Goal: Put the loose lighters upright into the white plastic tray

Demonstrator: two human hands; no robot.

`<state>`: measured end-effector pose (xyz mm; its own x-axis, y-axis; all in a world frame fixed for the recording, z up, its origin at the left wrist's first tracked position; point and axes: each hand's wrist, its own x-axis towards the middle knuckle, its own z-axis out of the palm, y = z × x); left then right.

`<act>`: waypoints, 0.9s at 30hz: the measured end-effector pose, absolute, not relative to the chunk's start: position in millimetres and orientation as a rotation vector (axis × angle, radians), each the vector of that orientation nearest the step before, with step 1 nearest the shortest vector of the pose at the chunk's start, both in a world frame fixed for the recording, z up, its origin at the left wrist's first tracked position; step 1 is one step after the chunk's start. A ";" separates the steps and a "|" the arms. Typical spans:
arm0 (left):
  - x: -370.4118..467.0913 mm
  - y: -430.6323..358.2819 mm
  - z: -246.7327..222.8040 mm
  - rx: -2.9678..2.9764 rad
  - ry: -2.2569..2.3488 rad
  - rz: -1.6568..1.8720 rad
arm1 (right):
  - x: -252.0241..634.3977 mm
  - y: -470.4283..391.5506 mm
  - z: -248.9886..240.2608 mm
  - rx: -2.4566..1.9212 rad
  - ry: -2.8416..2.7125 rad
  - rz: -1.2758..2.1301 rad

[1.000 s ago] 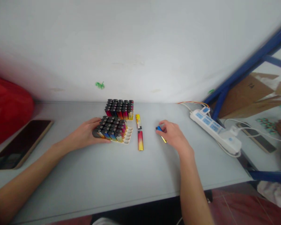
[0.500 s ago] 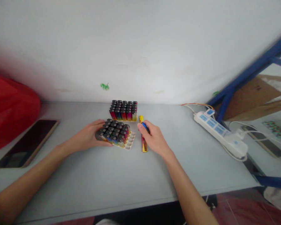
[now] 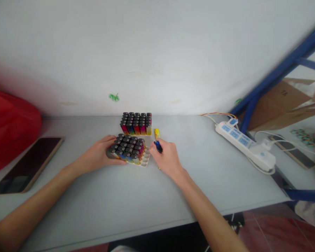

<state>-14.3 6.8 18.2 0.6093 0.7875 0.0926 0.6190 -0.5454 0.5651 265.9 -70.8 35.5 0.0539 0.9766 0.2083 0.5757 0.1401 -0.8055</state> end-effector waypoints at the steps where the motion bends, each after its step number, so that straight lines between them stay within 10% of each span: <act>1: -14.4 6.9 18.2 2.345 1.114 0.468 | 265.8 -71.1 35.2 -1.532 -1.626 0.641; 27: -12.9 4.8 21.8 2.334 1.151 0.420 | 274.5 -73.9 34.7 -1.429 -1.639 0.887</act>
<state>-12.9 4.8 21.8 0.5947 0.8022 0.0532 0.6477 -0.5173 0.5594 274.5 -73.9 34.7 -0.0718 0.9918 0.1061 0.4539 0.1272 -0.8819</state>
